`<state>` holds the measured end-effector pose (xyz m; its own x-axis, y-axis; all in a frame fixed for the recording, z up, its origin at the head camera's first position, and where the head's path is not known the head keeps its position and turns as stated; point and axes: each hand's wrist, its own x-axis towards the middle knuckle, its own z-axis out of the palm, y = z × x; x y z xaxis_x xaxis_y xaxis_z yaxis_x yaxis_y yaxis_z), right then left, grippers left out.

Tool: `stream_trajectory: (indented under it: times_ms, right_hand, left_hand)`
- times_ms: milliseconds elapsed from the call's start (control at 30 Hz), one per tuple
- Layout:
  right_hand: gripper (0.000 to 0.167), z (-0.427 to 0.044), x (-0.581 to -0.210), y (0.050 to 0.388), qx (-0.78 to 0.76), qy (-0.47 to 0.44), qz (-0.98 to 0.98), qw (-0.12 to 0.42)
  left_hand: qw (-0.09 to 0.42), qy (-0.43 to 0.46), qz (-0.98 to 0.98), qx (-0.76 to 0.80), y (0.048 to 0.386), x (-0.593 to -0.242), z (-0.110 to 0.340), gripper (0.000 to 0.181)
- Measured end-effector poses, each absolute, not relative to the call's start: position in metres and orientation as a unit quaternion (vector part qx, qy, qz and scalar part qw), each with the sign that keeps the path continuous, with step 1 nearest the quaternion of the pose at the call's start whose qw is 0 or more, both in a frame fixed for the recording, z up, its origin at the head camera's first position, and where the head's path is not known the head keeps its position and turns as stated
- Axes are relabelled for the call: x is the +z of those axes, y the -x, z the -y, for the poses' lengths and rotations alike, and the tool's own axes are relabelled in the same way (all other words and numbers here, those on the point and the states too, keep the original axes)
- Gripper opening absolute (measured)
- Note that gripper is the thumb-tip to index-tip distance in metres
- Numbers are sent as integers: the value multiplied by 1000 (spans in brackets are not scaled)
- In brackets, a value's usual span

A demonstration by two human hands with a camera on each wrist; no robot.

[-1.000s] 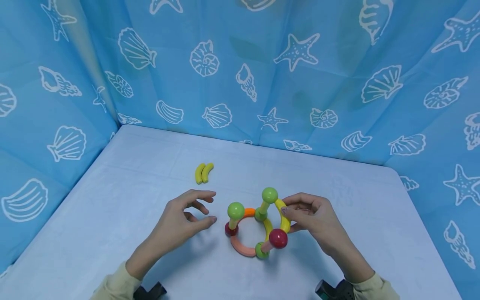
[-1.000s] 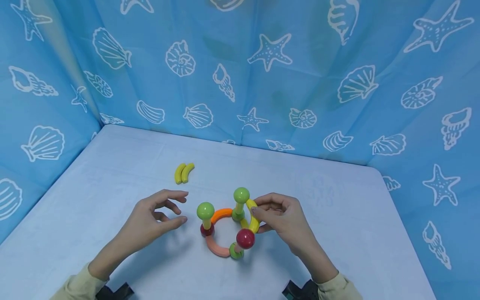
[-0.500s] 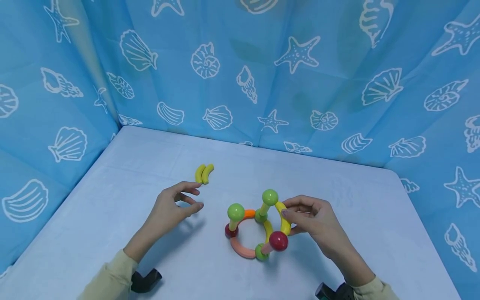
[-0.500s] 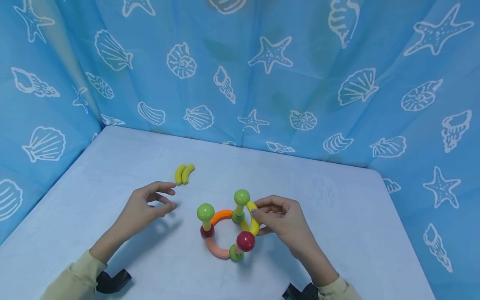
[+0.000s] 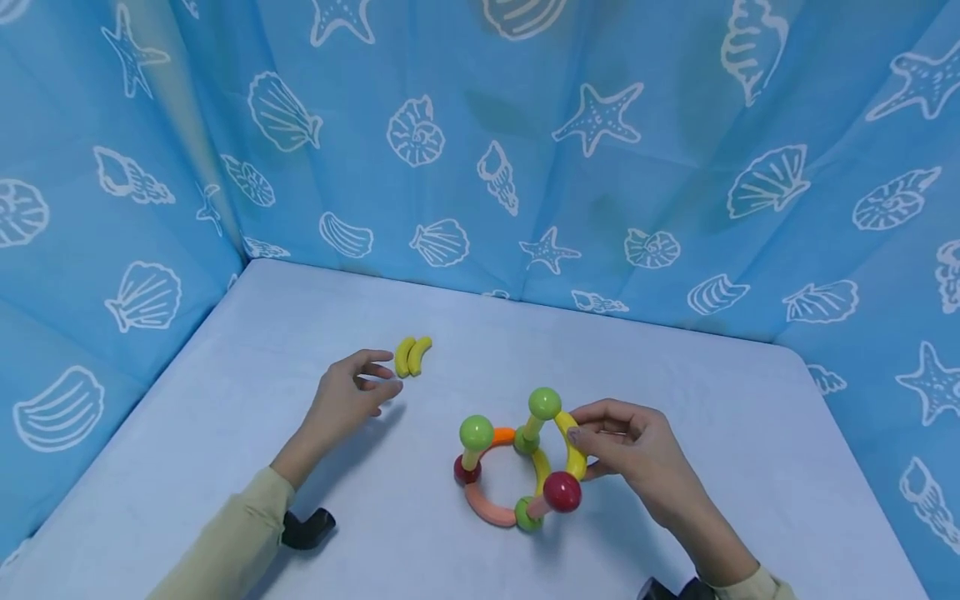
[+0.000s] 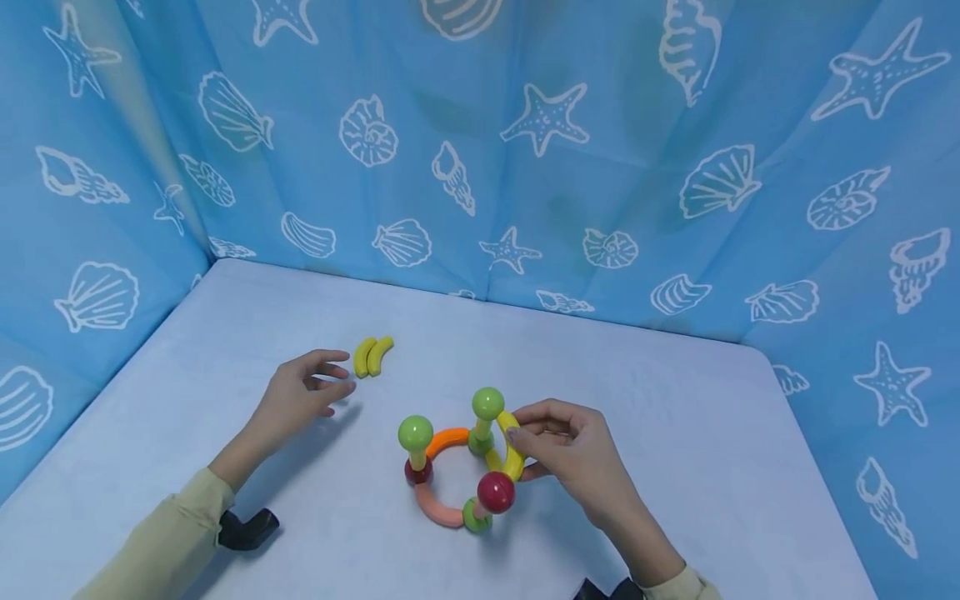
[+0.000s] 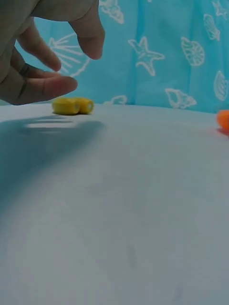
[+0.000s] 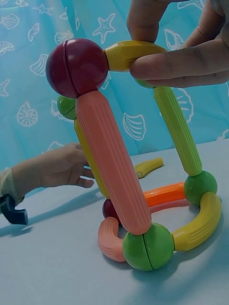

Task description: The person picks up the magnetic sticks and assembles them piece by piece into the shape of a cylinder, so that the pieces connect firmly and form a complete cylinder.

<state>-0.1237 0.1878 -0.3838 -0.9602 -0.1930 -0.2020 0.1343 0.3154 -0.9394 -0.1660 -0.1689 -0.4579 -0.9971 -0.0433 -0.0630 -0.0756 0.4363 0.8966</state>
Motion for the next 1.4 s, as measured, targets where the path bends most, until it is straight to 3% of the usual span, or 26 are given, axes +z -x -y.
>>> stream_trajectory:
  times_ms: [833,1400]
  right_hand:
    - [35,-187,-384,121,-591,35,-794,140]
    - [33,-187,-385,121,-589,42,-795,137]
  left_hand:
    - [72,97,-917,380,233,-451,166,53]
    - [100,84,-930,345,242,-451,162,41]
